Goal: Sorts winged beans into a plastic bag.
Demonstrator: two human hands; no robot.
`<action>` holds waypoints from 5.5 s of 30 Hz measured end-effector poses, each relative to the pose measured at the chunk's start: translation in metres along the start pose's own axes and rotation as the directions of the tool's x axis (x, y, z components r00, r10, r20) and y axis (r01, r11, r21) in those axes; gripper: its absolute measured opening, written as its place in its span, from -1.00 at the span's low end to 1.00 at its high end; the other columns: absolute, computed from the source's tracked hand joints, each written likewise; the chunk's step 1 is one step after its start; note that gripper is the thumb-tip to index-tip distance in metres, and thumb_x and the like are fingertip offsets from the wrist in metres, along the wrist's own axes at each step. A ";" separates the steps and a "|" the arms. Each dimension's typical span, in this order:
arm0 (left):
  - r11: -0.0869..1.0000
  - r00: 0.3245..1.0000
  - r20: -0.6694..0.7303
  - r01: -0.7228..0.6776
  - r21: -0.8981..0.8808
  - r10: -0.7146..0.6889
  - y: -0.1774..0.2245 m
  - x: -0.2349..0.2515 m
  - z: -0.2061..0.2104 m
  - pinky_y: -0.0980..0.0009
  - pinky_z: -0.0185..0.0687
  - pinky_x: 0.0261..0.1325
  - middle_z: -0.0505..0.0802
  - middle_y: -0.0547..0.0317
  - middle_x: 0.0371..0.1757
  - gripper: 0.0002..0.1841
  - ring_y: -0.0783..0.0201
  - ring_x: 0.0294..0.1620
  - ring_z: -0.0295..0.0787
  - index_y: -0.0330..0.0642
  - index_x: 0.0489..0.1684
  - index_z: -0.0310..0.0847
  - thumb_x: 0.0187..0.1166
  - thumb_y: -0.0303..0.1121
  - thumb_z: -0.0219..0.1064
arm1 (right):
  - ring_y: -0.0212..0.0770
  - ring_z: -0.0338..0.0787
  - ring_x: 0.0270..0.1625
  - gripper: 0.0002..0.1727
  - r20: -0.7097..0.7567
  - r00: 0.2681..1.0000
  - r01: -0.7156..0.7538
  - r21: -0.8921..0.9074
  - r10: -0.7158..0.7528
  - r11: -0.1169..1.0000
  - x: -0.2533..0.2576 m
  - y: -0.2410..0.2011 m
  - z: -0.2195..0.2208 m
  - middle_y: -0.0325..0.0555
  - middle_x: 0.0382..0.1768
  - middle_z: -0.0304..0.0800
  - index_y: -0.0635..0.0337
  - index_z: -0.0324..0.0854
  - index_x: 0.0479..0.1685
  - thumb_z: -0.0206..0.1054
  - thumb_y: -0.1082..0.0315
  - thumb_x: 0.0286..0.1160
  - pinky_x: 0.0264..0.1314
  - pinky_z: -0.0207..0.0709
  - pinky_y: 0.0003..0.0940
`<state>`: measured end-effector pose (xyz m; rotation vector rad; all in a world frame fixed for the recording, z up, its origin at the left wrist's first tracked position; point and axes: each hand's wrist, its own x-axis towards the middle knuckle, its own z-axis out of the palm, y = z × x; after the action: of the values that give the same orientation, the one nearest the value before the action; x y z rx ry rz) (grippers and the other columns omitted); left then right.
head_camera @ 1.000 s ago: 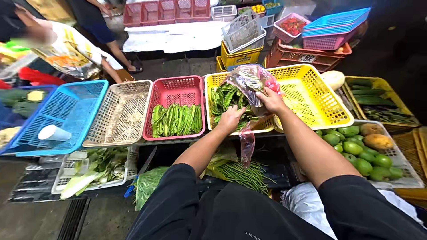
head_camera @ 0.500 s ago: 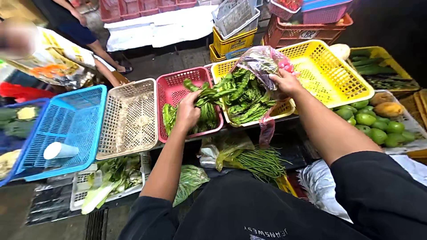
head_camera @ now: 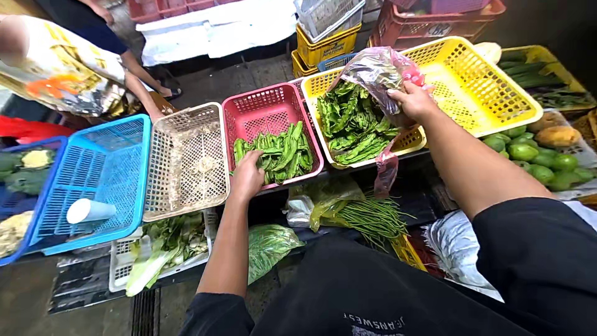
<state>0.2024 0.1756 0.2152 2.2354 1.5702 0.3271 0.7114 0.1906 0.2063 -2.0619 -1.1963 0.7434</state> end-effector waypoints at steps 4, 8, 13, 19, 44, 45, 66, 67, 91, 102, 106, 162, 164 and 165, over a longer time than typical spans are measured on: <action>0.979 0.997 0.006 0.073 0.188 -0.076 -0.006 -0.004 0.004 -0.24 0.51 0.42 0.74 -0.02 0.42 -0.53 -0.14 0.47 0.61 -0.06 0.38 0.70 0.41 -0.45 0.43 | 0.27 0.63 0.47 -0.31 -0.004 1.000 -0.006 0.002 0.006 1.000 0.002 0.000 -0.001 0.30 0.38 0.66 0.09 0.48 0.56 0.20 -0.23 0.68 0.49 0.37 0.47; 0.976 0.991 0.086 0.080 0.205 -0.099 -0.018 -0.011 0.001 -0.20 0.50 0.43 0.83 0.01 0.24 -0.66 -0.09 0.38 0.66 -0.03 0.23 0.80 0.51 -0.29 0.40 | 0.26 0.64 0.46 -0.33 -0.002 1.000 -0.007 -0.008 0.007 1.000 0.003 0.001 0.000 0.30 0.35 0.68 0.09 0.50 0.53 0.20 -0.22 0.68 0.48 0.38 0.47; 0.963 0.986 0.159 0.008 0.269 -0.052 -0.012 -0.019 -0.007 -0.21 0.39 0.48 0.85 0.09 0.24 -0.63 -0.03 0.38 0.67 0.00 0.28 0.77 0.48 -0.34 0.43 | 0.26 0.66 0.44 -0.33 -0.002 1.000 -0.002 -0.012 0.001 1.000 0.000 0.000 0.001 0.29 0.33 0.69 0.09 0.51 0.51 0.19 -0.24 0.68 0.47 0.39 0.46; 0.997 0.994 -0.104 -0.034 0.066 0.041 0.044 -0.005 -0.045 -0.18 0.67 0.25 0.85 -0.10 0.11 -0.74 -0.08 0.16 0.80 -0.21 0.16 0.80 0.61 -0.35 0.39 | 0.28 0.67 0.42 -0.32 0.003 1.000 0.018 -0.014 -0.018 1.000 0.003 0.005 0.002 0.29 0.31 0.70 0.06 0.50 0.53 0.19 -0.26 0.67 0.45 0.39 0.48; 0.831 0.889 -0.148 0.329 -0.449 -0.432 0.127 0.036 0.034 0.04 0.74 0.04 0.86 -0.05 -0.16 -0.76 0.13 -0.16 0.81 -0.30 -0.11 0.78 0.66 -0.26 0.37 | 0.27 0.36 0.73 -0.12 0.052 0.956 0.293 -0.150 -0.288 0.944 -0.002 0.027 -0.001 0.24 0.63 0.47 0.21 0.27 0.75 0.14 -0.30 0.65 0.79 0.04 0.35; 0.737 0.870 -0.155 0.288 -0.611 -0.468 0.129 0.029 0.027 0.13 0.78 -0.06 0.83 -0.01 -0.22 -0.78 0.19 -0.26 0.79 -0.33 -0.12 0.75 0.68 -0.30 0.35 | 0.31 0.36 0.72 -0.12 0.053 0.953 0.304 -0.146 -0.300 0.941 -0.002 0.027 -0.001 0.27 0.63 0.45 0.21 0.26 0.75 0.16 -0.28 0.65 0.77 0.05 0.39; 0.731 0.641 -0.396 0.416 -0.541 -0.658 -0.025 -0.145 -0.002 0.09 0.71 0.27 0.80 -0.28 0.18 -0.55 0.05 0.15 0.82 -0.48 0.39 0.54 0.64 -0.33 0.33 | 0.54 0.41 0.61 -0.18 -0.020 0.963 0.251 -0.277 -0.267 0.927 -0.020 0.008 0.015 0.56 0.51 0.46 0.36 0.26 0.68 0.21 -0.15 0.69 0.63 0.12 0.56; 0.825 0.766 -0.363 0.367 -0.430 -0.530 -0.003 -0.121 0.001 0.07 0.71 0.34 0.81 -0.24 0.22 -0.53 0.05 0.22 0.80 -0.43 0.38 0.57 0.60 -0.28 0.39 | 0.54 0.41 0.61 -0.18 -0.021 0.967 0.237 -0.281 -0.253 0.930 -0.020 0.008 0.014 0.55 0.51 0.47 0.34 0.26 0.69 0.21 -0.15 0.69 0.63 0.14 0.57; 0.974 0.982 0.104 0.140 0.177 -0.160 0.079 0.005 0.028 -0.23 0.58 0.41 0.79 -0.13 0.31 -0.41 -0.15 0.38 0.70 -0.11 0.41 0.66 0.52 0.09 0.43 | 0.41 0.63 0.45 -0.31 -0.033 0.995 0.092 -0.140 -0.097 0.986 -0.011 0.005 0.012 0.38 0.35 0.67 0.08 0.37 0.67 0.26 -0.12 0.67 0.47 0.34 0.57; 0.941 0.916 -0.220 0.334 -0.044 -0.335 0.085 -0.047 -0.015 -0.12 0.73 0.19 0.84 -0.03 0.11 -0.63 0.01 0.11 0.81 -0.11 0.28 0.73 0.48 -0.44 0.39 | 0.37 0.55 0.54 -0.28 -0.011 0.977 0.207 -0.162 -0.211 0.965 -0.013 0.013 0.005 0.36 0.42 0.62 0.20 0.42 0.60 0.28 -0.14 0.63 0.59 0.27 0.48; 0.970 0.758 -0.617 0.241 -0.037 -0.212 0.105 -0.047 -0.031 0.06 0.71 0.14 0.83 -0.10 0.04 -0.80 0.07 0.05 0.80 -0.26 0.02 0.78 0.52 -0.48 0.35 | 0.30 0.53 0.59 -0.24 -0.022 0.961 0.269 -0.168 -0.277 0.948 -0.007 0.024 0.008 0.29 0.43 0.63 0.19 0.43 0.60 0.26 -0.20 0.60 0.68 0.21 0.39; 0.130 0.314 0.085 0.604 -0.786 -0.946 -0.080 -0.255 0.080 0.09 0.76 -0.11 0.83 -0.09 -0.02 -0.61 0.11 -0.18 0.80 -0.28 0.28 0.62 0.72 -0.17 0.21 | 0.58 0.56 0.44 -0.24 0.203 0.974 0.147 -0.200 -0.105 0.969 -0.015 -0.004 -0.012 0.55 0.37 0.59 0.15 0.29 0.71 0.16 -0.19 0.73 0.39 0.29 0.69; 0.124 0.247 0.017 0.543 -0.831 -0.969 -0.095 -0.234 0.043 0.13 0.83 -0.15 0.81 -0.13 0.17 -0.49 0.09 -0.18 0.87 -0.21 0.57 0.40 0.81 -0.07 0.12 | 0.46 0.64 0.42 -0.29 0.228 0.968 0.155 -0.211 -0.105 0.965 -0.006 0.002 -0.026 0.44 0.33 0.67 0.12 0.39 0.66 0.13 -0.20 0.74 0.41 0.35 0.61; 0.169 0.254 -0.031 0.540 -0.825 -0.967 -0.092 -0.220 0.031 0.16 0.82 -0.16 0.78 -0.13 0.17 -0.49 0.12 -0.20 0.85 -0.22 0.60 0.36 0.82 -0.08 0.09 | 0.41 0.65 0.43 -0.31 0.243 0.963 0.166 -0.208 -0.114 0.964 0.000 0.007 -0.030 0.39 0.34 0.68 0.10 0.43 0.64 0.10 -0.21 0.76 0.44 0.36 0.58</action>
<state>0.0614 -0.0089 0.1537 0.4161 2.1954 1.0937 0.7369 0.1805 0.2197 -2.0858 -1.6064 0.8258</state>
